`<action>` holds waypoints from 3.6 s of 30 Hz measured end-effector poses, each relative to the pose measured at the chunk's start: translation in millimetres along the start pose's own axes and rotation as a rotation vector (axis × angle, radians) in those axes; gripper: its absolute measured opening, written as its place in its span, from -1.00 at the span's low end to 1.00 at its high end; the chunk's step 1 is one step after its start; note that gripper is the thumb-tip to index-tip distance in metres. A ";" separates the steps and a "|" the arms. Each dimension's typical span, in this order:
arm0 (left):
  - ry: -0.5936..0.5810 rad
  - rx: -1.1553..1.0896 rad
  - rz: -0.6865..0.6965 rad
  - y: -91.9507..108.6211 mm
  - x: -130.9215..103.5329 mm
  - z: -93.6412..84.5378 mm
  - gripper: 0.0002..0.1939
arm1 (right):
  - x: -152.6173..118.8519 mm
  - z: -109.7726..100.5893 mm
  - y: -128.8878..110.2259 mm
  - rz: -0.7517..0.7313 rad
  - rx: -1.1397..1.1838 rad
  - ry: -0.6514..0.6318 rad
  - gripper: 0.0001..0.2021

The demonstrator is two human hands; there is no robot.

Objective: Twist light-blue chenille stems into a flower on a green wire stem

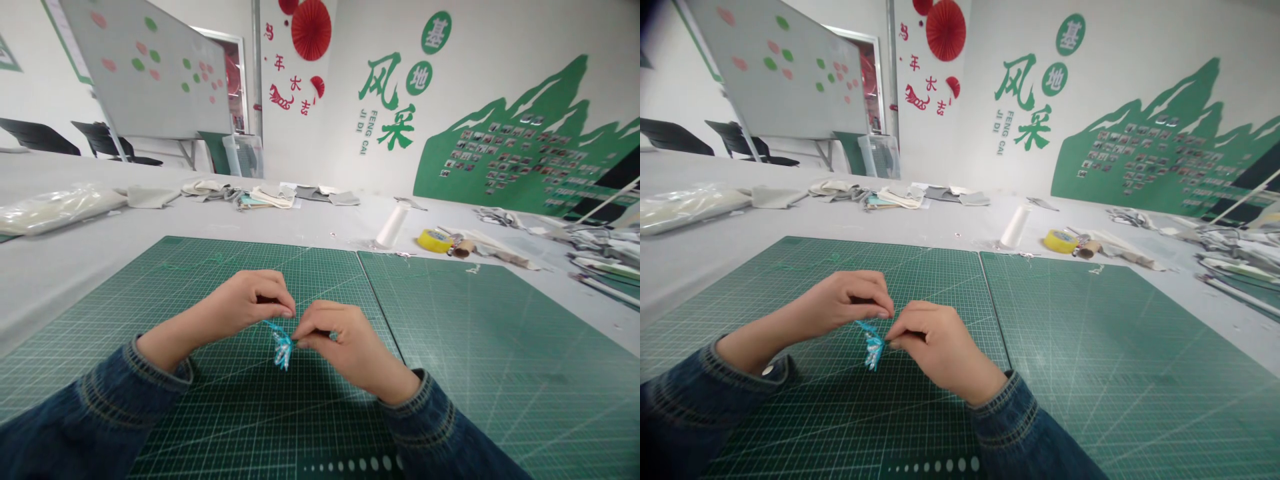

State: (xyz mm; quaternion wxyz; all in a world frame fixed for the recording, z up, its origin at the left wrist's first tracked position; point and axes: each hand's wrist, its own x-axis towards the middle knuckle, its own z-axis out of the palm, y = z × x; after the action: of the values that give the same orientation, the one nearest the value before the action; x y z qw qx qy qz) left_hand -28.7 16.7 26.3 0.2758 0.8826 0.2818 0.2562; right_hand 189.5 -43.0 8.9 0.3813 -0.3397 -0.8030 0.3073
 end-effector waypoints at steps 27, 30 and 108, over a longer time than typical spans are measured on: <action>0.359 -0.057 -0.250 33.0 3.4 44.3 -0.83 | 5.2 13.3 8.6 0.530 0.726 0.387 -0.80; 0.367 0.026 -0.197 35.0 2.2 46.6 -0.83 | 5.4 15.3 9.0 0.536 0.668 0.367 -0.83; 0.688 -1.061 -0.535 36.7 9.3 67.2 -0.73 | 4.9 23.5 9.4 0.459 1.098 0.302 -0.83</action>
State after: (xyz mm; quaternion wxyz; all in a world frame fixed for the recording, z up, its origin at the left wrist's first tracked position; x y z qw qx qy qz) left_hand 31.8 -25.6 4.0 0.6193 0.3966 0.3982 0.5483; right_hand 170.8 -39.2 -8.5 0.5345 -0.2975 -0.3708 0.6988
